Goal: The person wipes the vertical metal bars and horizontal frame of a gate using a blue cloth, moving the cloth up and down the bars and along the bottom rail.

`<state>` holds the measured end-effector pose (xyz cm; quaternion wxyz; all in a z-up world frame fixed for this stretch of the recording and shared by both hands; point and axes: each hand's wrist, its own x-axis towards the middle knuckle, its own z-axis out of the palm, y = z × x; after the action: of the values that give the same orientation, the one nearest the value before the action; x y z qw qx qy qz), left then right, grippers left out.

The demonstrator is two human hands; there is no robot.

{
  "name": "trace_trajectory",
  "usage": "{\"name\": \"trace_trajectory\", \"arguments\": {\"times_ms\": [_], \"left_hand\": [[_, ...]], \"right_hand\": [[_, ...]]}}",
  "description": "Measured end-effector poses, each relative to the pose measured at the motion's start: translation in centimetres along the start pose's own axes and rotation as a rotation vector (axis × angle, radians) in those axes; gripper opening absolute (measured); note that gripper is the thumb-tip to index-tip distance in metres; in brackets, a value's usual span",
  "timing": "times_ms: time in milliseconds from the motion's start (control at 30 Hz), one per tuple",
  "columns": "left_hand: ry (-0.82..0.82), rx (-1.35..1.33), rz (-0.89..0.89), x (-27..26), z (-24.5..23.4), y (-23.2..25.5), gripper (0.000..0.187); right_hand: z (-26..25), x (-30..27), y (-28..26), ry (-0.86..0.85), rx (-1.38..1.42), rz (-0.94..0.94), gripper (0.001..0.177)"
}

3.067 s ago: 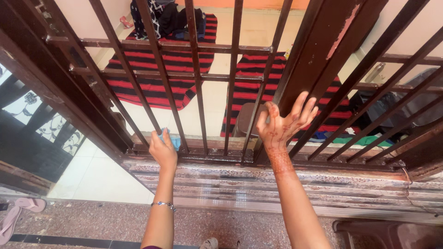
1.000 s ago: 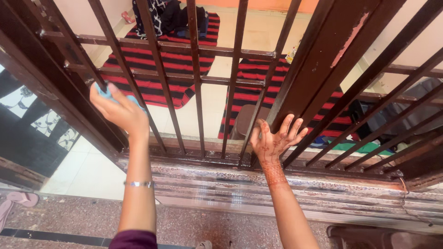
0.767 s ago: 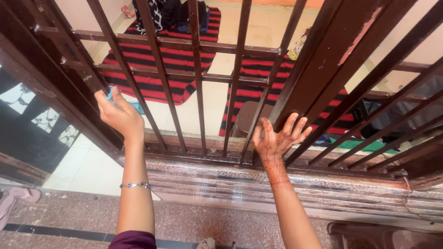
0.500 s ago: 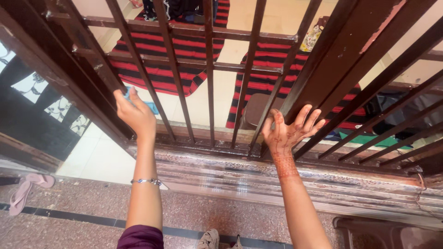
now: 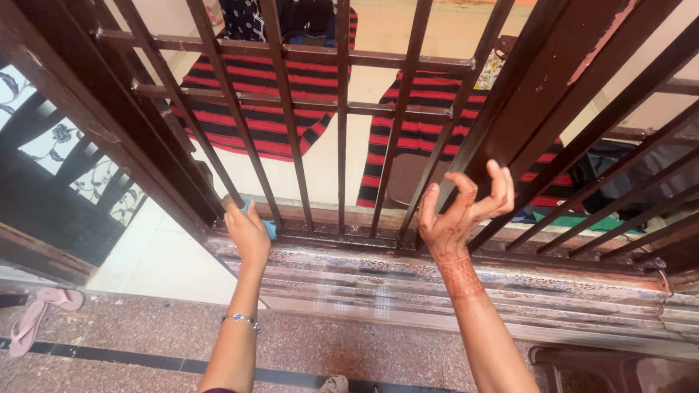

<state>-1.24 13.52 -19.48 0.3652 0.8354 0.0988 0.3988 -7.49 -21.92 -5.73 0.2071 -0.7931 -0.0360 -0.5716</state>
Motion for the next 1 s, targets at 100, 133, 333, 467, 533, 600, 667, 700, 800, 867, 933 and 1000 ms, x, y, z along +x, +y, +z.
{"name": "trace_trajectory", "arguments": {"times_ms": [100,133,333,467,533,600,667,700,800,867,933,1000], "left_hand": [[-0.046,0.017,0.010,0.3,-0.8,-0.5,0.029],[-0.017,-0.009,0.027,0.8,-1.2,0.2,0.032],[0.258,-0.209,0.382,9.0,-6.7,10.2,0.029],[0.167,-0.304,0.182,14.2,-8.2,14.2,0.023],[0.187,-0.298,0.241,14.2,-8.1,14.1,0.023],[0.176,-0.373,0.309,13.3,-7.4,13.2,0.024],[0.151,-0.371,0.277,12.5,-6.9,12.1,0.026],[0.142,-0.369,0.262,12.3,-6.8,11.6,0.026],[0.133,-0.386,0.267,11.6,-6.3,10.4,0.026],[0.102,-0.415,0.233,11.0,-5.8,9.7,0.026],[0.080,-0.440,0.215,10.2,-5.3,8.7,0.025],[0.072,-0.463,0.213,9.3,-4.7,7.7,0.025]], "right_hand": [[0.3,2.8,-1.1,0.036,0.025,-0.205,0.030],[1.2,3.8,-1.7,0.053,-0.048,-0.216,0.031],[5.4,6.0,-2.6,0.107,-0.152,-0.248,0.029],[5.7,4.5,-1.8,0.002,-0.115,-0.150,0.023],[5.9,4.7,-1.8,0.020,-0.161,-0.170,0.016],[5.7,4.8,-1.9,0.093,-0.215,-0.235,0.009],[5.4,4.7,-2.3,0.082,-0.185,-0.227,0.006],[5.3,4.7,-2.5,0.079,-0.167,-0.225,0.007],[5.7,4.9,-2.7,0.015,-0.253,-0.185,0.003],[5.8,4.9,-2.5,0.045,-0.230,-0.209,0.006],[6.0,4.8,-2.4,0.059,-0.224,-0.215,0.007],[6.0,4.8,-2.4,0.059,-0.231,-0.206,0.007]]}}
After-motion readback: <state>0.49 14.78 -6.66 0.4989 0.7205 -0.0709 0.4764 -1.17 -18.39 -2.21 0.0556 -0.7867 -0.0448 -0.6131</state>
